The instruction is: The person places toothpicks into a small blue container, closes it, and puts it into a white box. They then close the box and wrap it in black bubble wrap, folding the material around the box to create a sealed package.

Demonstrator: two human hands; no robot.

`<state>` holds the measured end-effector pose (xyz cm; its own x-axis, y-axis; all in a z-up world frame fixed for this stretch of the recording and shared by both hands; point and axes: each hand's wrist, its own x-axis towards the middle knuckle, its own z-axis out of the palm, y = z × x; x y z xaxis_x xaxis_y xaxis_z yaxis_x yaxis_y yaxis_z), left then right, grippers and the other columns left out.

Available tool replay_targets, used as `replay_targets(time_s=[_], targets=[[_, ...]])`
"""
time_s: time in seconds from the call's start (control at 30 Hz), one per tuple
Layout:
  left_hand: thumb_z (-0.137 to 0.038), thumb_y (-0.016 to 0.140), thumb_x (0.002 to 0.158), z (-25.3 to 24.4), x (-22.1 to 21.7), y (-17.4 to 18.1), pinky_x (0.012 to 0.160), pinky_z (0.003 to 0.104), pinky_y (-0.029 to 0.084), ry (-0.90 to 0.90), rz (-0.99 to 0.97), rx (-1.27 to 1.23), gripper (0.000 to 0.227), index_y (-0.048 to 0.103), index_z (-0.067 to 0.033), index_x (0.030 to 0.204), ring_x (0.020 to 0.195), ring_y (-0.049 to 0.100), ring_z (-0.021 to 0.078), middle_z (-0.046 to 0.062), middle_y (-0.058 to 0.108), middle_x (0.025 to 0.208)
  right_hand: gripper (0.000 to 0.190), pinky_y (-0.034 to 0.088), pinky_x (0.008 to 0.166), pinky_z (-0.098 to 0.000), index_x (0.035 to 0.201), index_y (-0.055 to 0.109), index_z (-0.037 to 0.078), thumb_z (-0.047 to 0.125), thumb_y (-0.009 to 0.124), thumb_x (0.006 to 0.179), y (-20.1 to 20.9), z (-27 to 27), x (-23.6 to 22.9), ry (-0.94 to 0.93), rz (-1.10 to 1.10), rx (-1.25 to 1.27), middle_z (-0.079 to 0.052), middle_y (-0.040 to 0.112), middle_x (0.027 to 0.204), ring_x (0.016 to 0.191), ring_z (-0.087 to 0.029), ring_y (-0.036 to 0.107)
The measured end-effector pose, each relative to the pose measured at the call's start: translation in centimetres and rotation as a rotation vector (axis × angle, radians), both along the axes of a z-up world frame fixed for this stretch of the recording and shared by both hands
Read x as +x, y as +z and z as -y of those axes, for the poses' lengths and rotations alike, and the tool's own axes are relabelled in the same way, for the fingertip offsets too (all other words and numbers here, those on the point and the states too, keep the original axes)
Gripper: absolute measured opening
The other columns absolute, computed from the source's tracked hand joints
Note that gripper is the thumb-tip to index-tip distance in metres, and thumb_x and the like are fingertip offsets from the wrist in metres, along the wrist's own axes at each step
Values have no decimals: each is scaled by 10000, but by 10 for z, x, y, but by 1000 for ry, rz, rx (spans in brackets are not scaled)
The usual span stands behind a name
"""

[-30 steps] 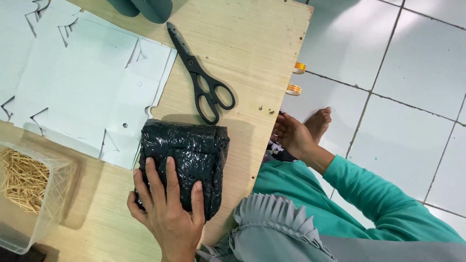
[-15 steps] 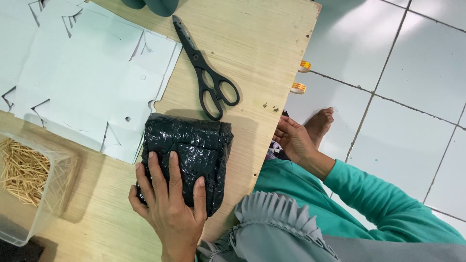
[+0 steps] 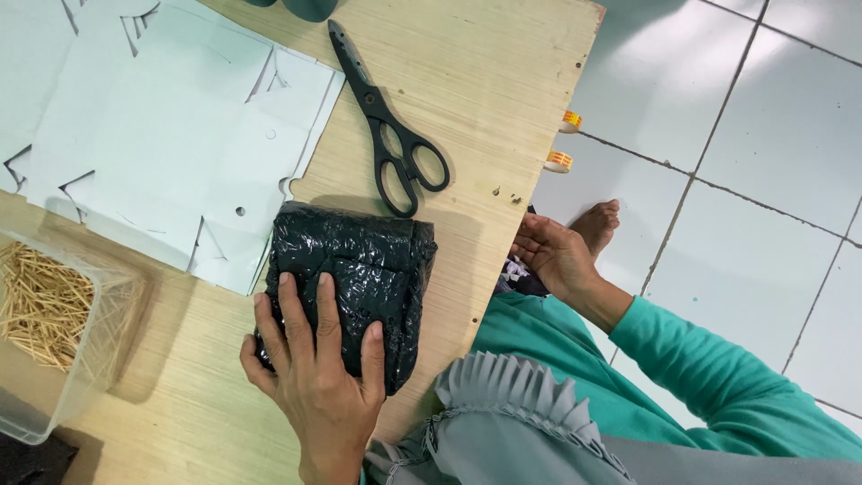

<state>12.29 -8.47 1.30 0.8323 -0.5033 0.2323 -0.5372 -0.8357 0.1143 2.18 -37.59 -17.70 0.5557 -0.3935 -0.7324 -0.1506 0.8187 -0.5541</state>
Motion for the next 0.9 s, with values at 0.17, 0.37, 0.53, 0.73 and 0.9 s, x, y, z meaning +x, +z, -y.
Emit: replay_targets(time_s=[0.17, 0.37, 0.53, 0.73, 0.9], targets=[[-491, 486, 1047, 1, 0, 0, 1129, 599, 299, -7, 5, -13, 605, 557, -126, 1524, 1479, 439, 462, 205, 478, 1605, 321, 565, 850, -368, 1171, 653, -36, 37, 525, 885, 5, 17, -7, -40, 48, 85, -213, 709, 1025, 939, -317, 696], [-495, 490, 1048, 0, 0, -1, 1126, 607, 300, -9, 2, -13, 610, 542, -131, 1534, 1484, 430, 460, 197, 468, 1614, 319, 579, 794, -344, 1152, 664, -27, 29, 609, 843, 17, 27, -14, 20, 61, 34, -154, 696, 890, 794, -266, 665], [-495, 482, 1049, 0, 0, -1, 1122, 601, 307, -11, 27, -23, 606, 554, -127, 1526, 1473, 446, 456, 203, 484, 1601, 135, 560, 736, -351, 957, 661, 27, -17, 574, 863, 14, 43, -28, -42, 144, 34, -201, 674, 874, 773, -299, 646], [-483, 495, 1046, 0, 0, -2, 1120, 611, 307, -16, 23, -43, 604, 549, -125, 1530, 1480, 430, 452, 201, 475, 1607, 266, 562, 833, -335, 1019, 725, -51, 64, 542, 863, 26, 61, -45, 77, 219, -59, -194, 684, 909, 853, -294, 647], [-483, 529, 1045, -3, -1, -6, 1124, 612, 306, -9, 33, -58, 609, 541, -130, 1542, 1508, 399, 433, 186, 443, 1632, 309, 531, 903, -332, 1103, 741, -53, 165, 596, 938, 57, 74, -41, 180, 317, -212, -168, 727, 965, 922, -288, 659]])
